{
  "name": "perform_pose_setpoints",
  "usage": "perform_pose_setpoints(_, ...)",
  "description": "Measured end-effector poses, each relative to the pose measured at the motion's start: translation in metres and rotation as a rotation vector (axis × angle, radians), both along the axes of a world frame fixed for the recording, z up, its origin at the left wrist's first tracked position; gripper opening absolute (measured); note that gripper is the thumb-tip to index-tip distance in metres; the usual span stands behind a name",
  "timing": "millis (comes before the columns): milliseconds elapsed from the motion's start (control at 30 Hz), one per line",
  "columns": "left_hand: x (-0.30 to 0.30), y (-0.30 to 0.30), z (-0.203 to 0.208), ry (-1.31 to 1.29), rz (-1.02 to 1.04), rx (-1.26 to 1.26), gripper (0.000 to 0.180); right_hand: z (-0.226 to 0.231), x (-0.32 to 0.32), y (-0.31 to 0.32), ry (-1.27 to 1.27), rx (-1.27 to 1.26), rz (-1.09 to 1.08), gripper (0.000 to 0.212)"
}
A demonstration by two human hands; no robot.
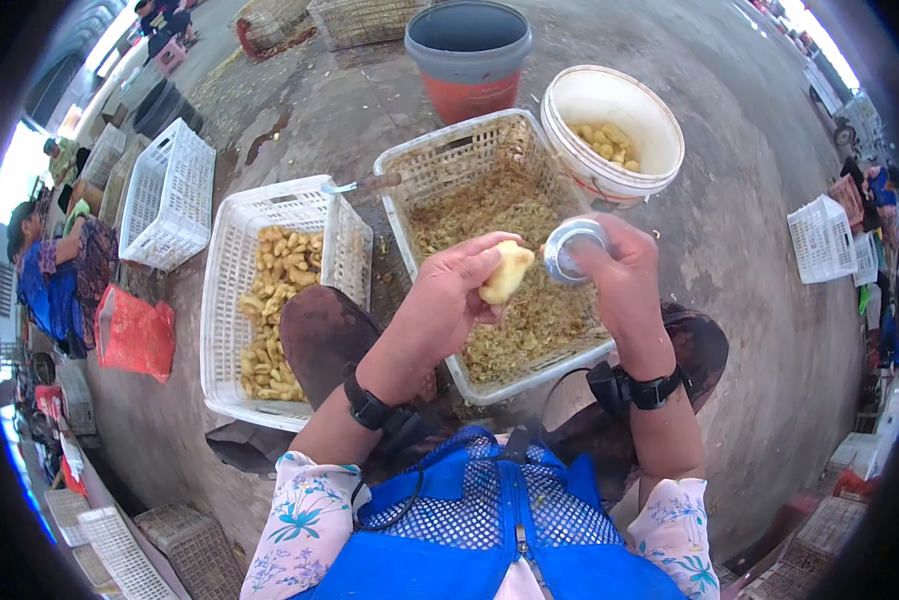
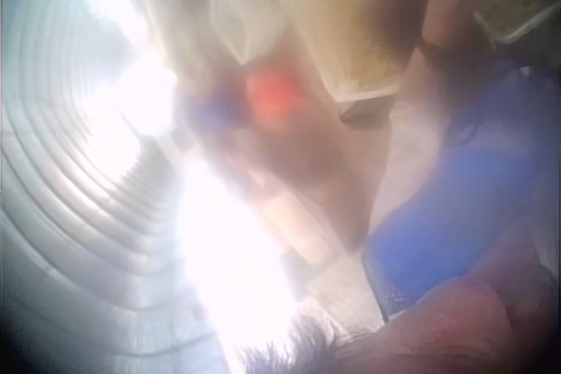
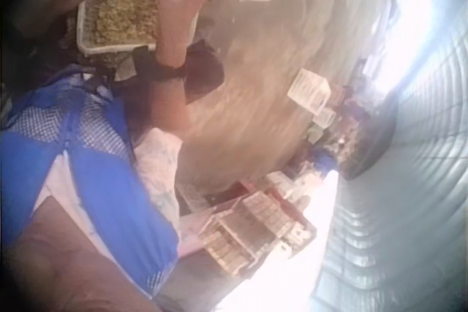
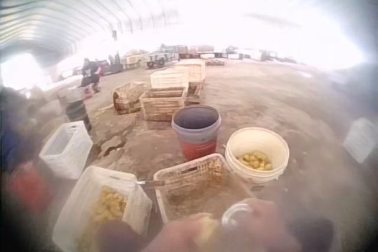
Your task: The person peels ginger roots by hand using a small circular metal scraper, depositing the peeled roots into a bucket and the skins into a basket.
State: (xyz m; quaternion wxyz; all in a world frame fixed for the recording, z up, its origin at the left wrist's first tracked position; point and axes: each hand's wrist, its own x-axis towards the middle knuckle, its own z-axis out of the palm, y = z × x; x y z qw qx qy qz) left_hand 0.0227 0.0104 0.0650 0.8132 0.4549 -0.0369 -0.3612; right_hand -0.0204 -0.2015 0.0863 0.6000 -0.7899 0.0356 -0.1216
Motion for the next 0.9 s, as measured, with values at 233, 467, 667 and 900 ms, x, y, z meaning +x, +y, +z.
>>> perform_pose_setpoints(233, 0.000, -0.007, -0.029, 0.000, 0.020, 0.081, 0.033, -0.026, 0.008, 0.009, -0.011, -0.044, 0.059, 0.010)
perform_pose_setpoints(467, 0.000, -0.001, -0.030, 0.065, 0.017, 0.116, 0.039, -0.027, 0.012, -0.006, 0.233, 0.099, 0.003, 0.013)
perform_pose_setpoints(667, 0.000, 0.003, -0.043, 0.050, 0.013, -0.054, 0.045, -0.033, 0.001, 0.011, 0.067, 0.018, 0.126, 0.009)
perform_pose_setpoints(900, 0.006, 0.005, -0.048, 0.191, -0.092, -0.213, 0.037, -0.036, 0.002, -0.001, 0.082, -0.027, -0.003, 0.008)
